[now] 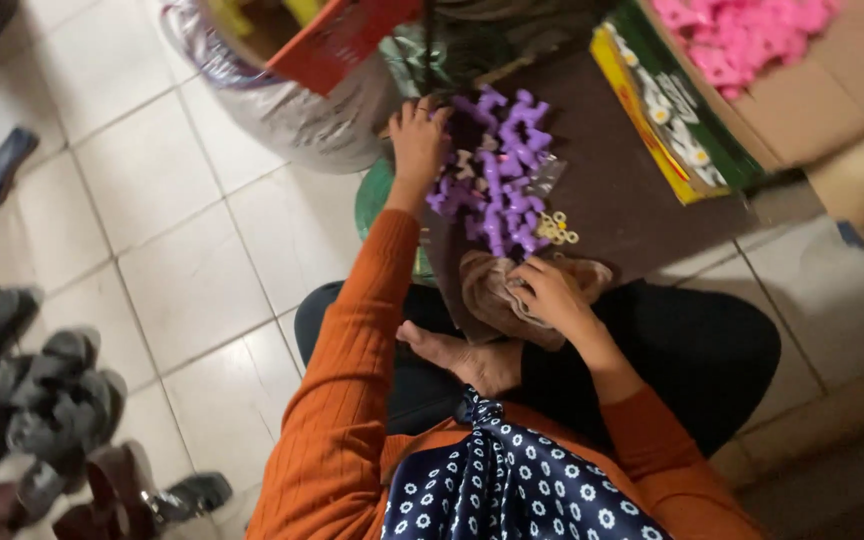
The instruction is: The person sits on the floor and assembles small plastic irrigation components. They pick up purple and pink plastic pieces, insert small rubber rings, and connect the parts by hand. The person wipes the components with a cloth and places the assembled pieces into a nearby cardboard box.
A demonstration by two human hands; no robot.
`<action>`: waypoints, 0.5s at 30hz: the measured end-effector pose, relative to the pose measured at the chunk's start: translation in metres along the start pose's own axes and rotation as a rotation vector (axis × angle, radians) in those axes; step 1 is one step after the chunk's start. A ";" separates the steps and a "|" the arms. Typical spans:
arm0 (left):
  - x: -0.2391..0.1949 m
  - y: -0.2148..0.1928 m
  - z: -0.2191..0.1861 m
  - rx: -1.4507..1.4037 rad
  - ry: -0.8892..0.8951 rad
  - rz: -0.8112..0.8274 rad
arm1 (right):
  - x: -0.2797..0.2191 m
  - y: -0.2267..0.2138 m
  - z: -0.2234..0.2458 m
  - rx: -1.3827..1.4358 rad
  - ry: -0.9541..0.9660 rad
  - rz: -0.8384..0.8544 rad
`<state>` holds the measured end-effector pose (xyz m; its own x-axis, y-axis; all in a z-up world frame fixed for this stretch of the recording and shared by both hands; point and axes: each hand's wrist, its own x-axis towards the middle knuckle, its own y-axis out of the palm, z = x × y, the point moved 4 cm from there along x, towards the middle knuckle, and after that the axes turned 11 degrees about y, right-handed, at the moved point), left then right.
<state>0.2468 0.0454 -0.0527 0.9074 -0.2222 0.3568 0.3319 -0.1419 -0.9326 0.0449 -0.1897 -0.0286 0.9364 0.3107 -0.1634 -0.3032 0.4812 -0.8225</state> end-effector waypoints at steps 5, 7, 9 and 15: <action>0.013 0.012 -0.002 0.158 0.259 0.001 | -0.003 -0.014 -0.005 0.030 0.010 0.059; 0.012 -0.010 -0.006 0.136 0.307 -0.105 | -0.005 -0.021 -0.005 0.047 -0.003 0.032; 0.010 -0.038 -0.010 0.120 0.350 -0.210 | -0.003 -0.026 -0.007 0.066 -0.025 0.008; -0.024 -0.128 -0.044 -0.703 0.101 -0.460 | 0.025 -0.024 -0.044 0.055 0.107 -0.153</action>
<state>0.1715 0.0266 0.0607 0.6824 -0.0760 0.7270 0.3946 -0.7989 -0.4539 0.0833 -0.2294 -0.0367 0.9848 0.1432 -0.0983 -0.1625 0.5606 -0.8120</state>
